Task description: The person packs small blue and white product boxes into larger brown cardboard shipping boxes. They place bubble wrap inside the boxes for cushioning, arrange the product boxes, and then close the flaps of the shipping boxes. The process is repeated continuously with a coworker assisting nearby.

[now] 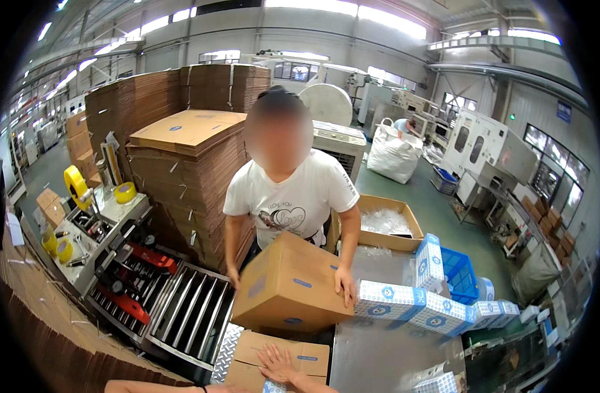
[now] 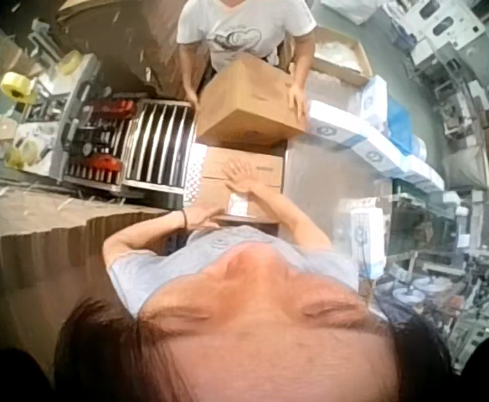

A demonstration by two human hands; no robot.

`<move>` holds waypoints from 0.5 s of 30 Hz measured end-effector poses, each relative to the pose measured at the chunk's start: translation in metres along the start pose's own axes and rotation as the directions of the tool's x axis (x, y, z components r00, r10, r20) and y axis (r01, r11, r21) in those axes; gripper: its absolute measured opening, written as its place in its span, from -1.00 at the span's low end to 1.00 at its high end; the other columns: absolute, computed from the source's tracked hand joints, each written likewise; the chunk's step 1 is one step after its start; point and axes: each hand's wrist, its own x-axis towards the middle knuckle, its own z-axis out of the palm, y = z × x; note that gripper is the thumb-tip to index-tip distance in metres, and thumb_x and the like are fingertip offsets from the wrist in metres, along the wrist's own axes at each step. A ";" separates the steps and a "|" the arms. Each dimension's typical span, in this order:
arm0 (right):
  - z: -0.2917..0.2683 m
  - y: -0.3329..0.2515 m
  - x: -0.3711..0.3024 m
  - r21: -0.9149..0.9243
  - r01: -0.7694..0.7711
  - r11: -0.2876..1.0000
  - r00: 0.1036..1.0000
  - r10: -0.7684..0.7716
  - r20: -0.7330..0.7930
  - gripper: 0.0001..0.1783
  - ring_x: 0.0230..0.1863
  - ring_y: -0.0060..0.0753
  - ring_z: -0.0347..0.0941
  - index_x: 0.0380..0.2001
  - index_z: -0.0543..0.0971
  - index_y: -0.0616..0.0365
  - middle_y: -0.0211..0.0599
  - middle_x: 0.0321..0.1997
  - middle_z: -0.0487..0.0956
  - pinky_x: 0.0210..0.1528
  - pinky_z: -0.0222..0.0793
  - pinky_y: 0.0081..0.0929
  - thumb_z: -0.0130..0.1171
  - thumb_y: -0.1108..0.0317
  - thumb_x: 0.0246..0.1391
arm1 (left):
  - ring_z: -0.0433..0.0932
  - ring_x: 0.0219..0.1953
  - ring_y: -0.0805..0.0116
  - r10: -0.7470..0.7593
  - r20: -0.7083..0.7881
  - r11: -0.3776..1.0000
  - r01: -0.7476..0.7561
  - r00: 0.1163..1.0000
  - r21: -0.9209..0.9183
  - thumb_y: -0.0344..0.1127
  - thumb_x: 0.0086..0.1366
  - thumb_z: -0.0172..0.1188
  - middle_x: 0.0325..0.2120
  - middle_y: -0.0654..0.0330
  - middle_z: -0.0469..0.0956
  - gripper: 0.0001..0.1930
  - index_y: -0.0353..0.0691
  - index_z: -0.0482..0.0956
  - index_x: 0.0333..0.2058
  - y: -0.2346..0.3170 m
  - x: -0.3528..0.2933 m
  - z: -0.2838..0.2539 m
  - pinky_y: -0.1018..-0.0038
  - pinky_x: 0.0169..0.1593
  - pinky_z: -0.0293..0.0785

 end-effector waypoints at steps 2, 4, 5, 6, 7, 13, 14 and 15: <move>-0.002 0.011 0.006 0.089 -0.017 0.996 0.998 0.011 0.063 -0.25 0.59 -0.01 -0.51 0.50 -0.06 -0.17 -0.26 0.61 -0.31 0.47 -0.55 0.28 -0.50 -0.25 0.38 | 0.16 0.39 -0.03 0.280 -0.290 0.945 -0.209 0.915 0.251 0.09 0.45 -0.07 0.34 -0.01 0.22 -0.42 -0.01 0.26 0.33 -0.032 0.030 -0.017 -0.02 0.36 0.11; -0.004 0.049 0.016 0.416 0.003 0.909 0.994 -0.047 0.097 -0.25 0.59 0.00 -0.49 0.49 -0.03 -0.08 -0.20 0.61 -0.26 0.49 -0.50 0.24 -0.52 -0.23 0.39 | 0.10 0.42 0.00 0.144 -0.282 0.918 -0.022 0.948 0.395 0.14 0.43 -0.06 0.36 0.02 0.19 -0.39 0.03 0.24 0.35 -0.038 0.076 -0.061 -0.04 0.41 0.00; -0.007 0.068 0.013 0.697 0.013 0.717 0.988 -0.116 0.101 -0.23 0.59 0.02 -0.46 0.48 0.01 0.01 -0.14 0.60 -0.21 0.50 -0.45 0.20 -0.54 -0.22 0.40 | 0.10 0.42 0.00 0.157 -0.274 0.916 -0.037 0.949 0.399 0.14 0.43 -0.06 0.36 0.02 0.19 -0.39 0.03 0.24 0.35 -0.052 0.087 -0.050 -0.04 0.41 0.00; -0.027 0.059 0.000 0.669 -0.095 0.737 0.990 0.003 0.138 -0.26 0.55 0.07 -0.25 0.44 0.09 0.08 -0.03 0.54 -0.05 0.50 -0.33 0.10 -0.52 -0.16 0.41 | 0.09 0.42 -0.01 0.059 -0.388 0.927 0.093 0.920 0.363 0.15 0.42 -0.06 0.37 0.04 0.18 -0.38 0.04 0.24 0.35 -0.072 0.090 -0.022 -0.05 0.41 -0.02; -0.063 0.050 -0.022 0.629 -0.202 0.750 0.979 0.129 0.161 -0.29 0.50 0.13 -0.03 0.40 0.17 0.14 0.08 0.49 0.11 0.50 -0.21 -0.01 -0.50 -0.09 0.42 | 0.09 0.41 -0.03 -0.027 -0.500 0.923 0.214 0.865 0.320 0.16 0.41 -0.06 0.38 0.05 0.16 -0.37 0.05 0.23 0.36 -0.087 0.098 -0.012 -0.06 0.41 -0.04; -0.122 0.018 -0.116 0.251 -0.174 0.952 0.523 0.306 -0.796 -0.38 0.40 0.24 0.13 0.26 0.32 0.38 0.18 0.36 0.29 0.36 0.02 0.17 -0.09 0.15 0.27 | 0.04 0.43 -0.09 -0.146 -0.545 0.921 0.314 0.826 0.229 0.11 0.42 -0.07 0.41 0.09 0.09 -0.40 0.08 0.24 0.36 -0.100 0.098 0.009 -0.10 0.41 -0.07; -0.057 0.033 -0.123 0.150 -0.351 0.924 0.673 0.361 -0.646 -0.36 0.41 0.25 0.10 0.27 0.29 0.40 0.16 0.38 0.27 0.39 -0.03 0.16 -0.09 0.14 0.27 | 0.04 0.43 -0.09 -0.118 -0.534 0.933 0.277 0.837 0.229 0.10 0.42 -0.06 0.42 0.09 0.09 -0.41 0.09 0.24 0.36 -0.103 0.112 0.009 -0.11 0.41 -0.07; -0.021 0.030 -0.123 -0.005 -0.410 0.912 0.808 0.361 -0.466 -0.35 0.43 0.25 0.07 0.29 0.27 0.42 0.15 0.40 0.24 0.42 -0.08 0.14 -0.09 0.14 0.28 | 0.05 0.42 -0.13 -0.125 -0.537 0.930 0.287 0.834 0.230 0.05 0.42 -0.05 0.41 0.06 0.10 -0.43 0.09 0.25 0.35 -0.101 0.108 0.008 -0.12 0.41 -0.08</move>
